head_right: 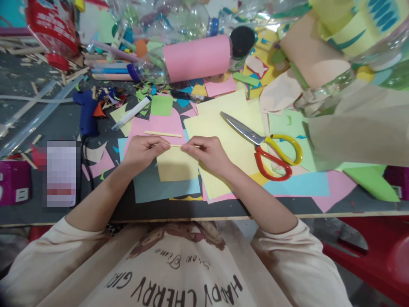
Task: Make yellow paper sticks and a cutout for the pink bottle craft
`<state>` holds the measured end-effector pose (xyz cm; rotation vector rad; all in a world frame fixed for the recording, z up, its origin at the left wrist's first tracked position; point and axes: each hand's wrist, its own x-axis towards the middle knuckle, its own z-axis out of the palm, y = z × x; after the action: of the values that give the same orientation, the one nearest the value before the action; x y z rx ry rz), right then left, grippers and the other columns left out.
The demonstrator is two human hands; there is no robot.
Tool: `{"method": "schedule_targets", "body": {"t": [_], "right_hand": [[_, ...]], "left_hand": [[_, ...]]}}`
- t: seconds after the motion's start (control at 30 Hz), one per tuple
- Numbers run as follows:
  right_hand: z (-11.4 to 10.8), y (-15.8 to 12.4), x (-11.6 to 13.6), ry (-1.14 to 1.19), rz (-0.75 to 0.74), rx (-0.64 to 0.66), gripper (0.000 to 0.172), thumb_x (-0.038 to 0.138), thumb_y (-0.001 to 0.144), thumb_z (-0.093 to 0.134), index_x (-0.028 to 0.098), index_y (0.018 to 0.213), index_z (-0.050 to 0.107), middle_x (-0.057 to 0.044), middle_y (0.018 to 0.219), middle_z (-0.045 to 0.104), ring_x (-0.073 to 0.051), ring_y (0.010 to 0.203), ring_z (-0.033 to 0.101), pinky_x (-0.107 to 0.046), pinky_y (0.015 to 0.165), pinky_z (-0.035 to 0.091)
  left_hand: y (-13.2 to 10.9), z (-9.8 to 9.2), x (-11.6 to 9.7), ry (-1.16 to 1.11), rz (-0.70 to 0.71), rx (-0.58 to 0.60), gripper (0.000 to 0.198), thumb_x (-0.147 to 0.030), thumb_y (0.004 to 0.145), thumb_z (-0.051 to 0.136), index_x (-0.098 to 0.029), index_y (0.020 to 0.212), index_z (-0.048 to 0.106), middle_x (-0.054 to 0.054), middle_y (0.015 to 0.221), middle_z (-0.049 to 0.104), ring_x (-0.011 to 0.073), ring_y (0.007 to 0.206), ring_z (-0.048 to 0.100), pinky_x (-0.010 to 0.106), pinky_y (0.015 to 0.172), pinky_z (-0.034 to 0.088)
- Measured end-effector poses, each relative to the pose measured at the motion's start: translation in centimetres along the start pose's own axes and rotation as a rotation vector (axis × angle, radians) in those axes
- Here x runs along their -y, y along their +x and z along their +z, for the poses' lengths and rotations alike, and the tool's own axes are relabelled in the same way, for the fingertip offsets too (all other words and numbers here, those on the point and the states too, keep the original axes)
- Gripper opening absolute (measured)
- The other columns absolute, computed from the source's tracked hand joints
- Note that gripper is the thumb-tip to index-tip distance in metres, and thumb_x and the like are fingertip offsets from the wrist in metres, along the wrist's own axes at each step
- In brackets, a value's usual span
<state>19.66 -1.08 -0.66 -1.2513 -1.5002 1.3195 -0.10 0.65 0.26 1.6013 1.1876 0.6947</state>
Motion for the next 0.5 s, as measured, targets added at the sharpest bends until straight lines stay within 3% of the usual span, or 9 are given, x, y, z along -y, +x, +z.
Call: {"method": "schedule_targets", "body": {"t": [0.27, 0.5], "right_hand": [[-0.17, 0.04, -0.03, 0.015, 0.014, -0.005, 0.035, 0.049, 0.076, 0.067, 0.018, 0.06, 0.066, 0.001, 0.054, 0.056, -0.01, 0.054, 0.044, -0.026, 0.053, 0.035], [-0.18, 0.15, 0.12, 0.034, 0.031, -0.001, 0.03, 0.044, 0.076, 0.069, 0.018, 0.062, 0.067, 0.001, 0.056, 0.058, -0.01, 0.054, 0.045, -0.026, 0.053, 0.035]], "left_hand": [[-0.01, 0.0, 0.17, -0.028, -0.032, 0.028, 0.039, -0.052, 0.081, 0.062, -0.016, 0.08, 0.077, 0.004, 0.085, 0.077, 0.0162, 0.077, 0.068, 0.023, 0.072, 0.052], [-0.07, 0.05, 0.01, -0.074, -0.013, 0.023, 0.03, -0.044, 0.083, 0.064, -0.02, 0.093, 0.079, 0.006, 0.1, 0.078, 0.0198, 0.095, 0.072, 0.027, 0.087, 0.055]]}}
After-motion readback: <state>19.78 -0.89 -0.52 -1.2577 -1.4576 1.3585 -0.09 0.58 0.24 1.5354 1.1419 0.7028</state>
